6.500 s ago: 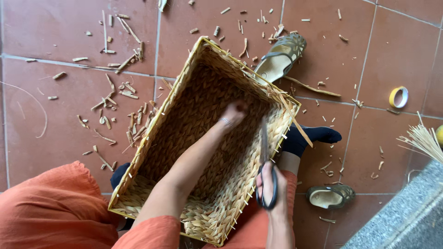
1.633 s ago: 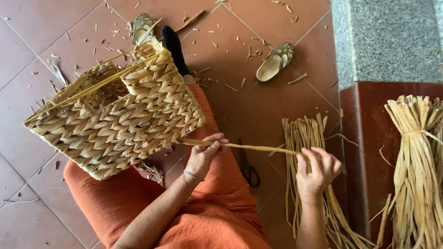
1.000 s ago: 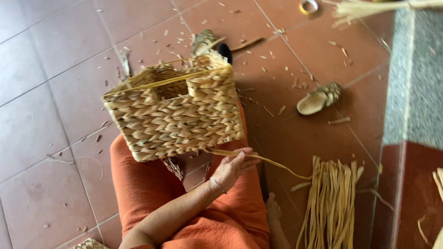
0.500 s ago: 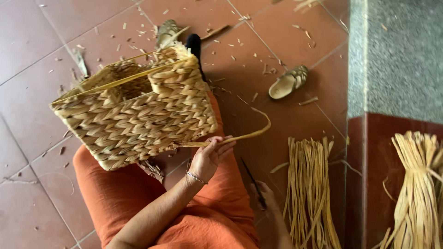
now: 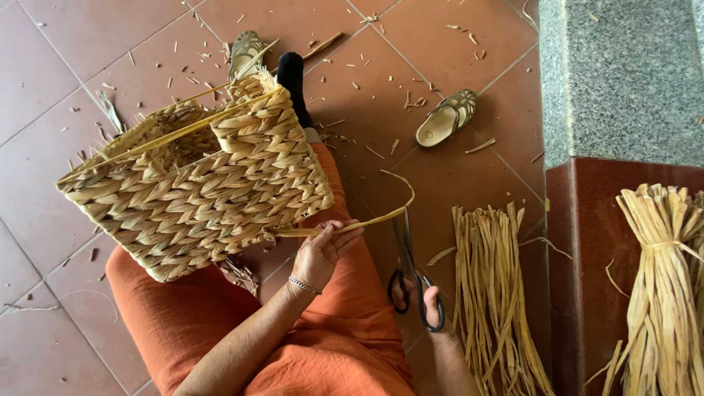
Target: The person sits on the floor with a woven water-hyacinth basket on their lap, tucks and weaves thin plant strips along the basket's rim by hand, and uses scissors to trim protruding ends and long strips before continuing to weave the border.
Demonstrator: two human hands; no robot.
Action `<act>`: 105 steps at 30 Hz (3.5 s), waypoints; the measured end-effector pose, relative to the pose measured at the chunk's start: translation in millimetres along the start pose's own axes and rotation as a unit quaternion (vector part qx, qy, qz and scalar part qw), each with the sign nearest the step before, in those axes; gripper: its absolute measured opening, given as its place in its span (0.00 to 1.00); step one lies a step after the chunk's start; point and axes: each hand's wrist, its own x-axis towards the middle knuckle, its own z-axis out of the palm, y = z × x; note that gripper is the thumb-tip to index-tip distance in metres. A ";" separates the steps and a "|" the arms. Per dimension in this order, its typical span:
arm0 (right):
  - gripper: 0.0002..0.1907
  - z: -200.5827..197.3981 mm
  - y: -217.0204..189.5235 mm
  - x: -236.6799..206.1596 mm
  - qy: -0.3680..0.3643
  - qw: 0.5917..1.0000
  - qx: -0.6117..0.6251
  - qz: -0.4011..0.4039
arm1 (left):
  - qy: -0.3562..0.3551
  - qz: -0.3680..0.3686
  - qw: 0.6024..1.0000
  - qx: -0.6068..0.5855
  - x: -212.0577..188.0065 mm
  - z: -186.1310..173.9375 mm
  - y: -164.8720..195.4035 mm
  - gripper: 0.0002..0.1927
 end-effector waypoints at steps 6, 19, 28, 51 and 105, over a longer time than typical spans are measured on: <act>0.45 4.1 -7.6 11.2 0.064 0.998 0.025 0.011 | 0.001 -0.007 1.000 -0.003 -3.5 -9.2 1.5 0.12; 0.44 -2.7 -17.8 9.0 0.114 0.993 -0.021 0.014 | 0.041 -0.006 0.999 0.028 -3.1 -13.9 1.9 0.12; 0.37 -23.9 3.8 -10.8 0.174 0.981 -0.070 0.057 | 0.108 0.028 0.994 0.017 0.1 -19.5 1.5 0.11; 0.35 31.5 -29.2 -5.5 0.216 0.972 0.092 -0.012 | -0.088 0.088 0.851 0.509 -31.0 24.7 1.2 0.30; 0.28 -49.5 56.8 -5.9 0.389 0.686 -0.565 0.241 | -0.219 -0.079 0.660 0.714 8.1 37.6 -48.1 0.16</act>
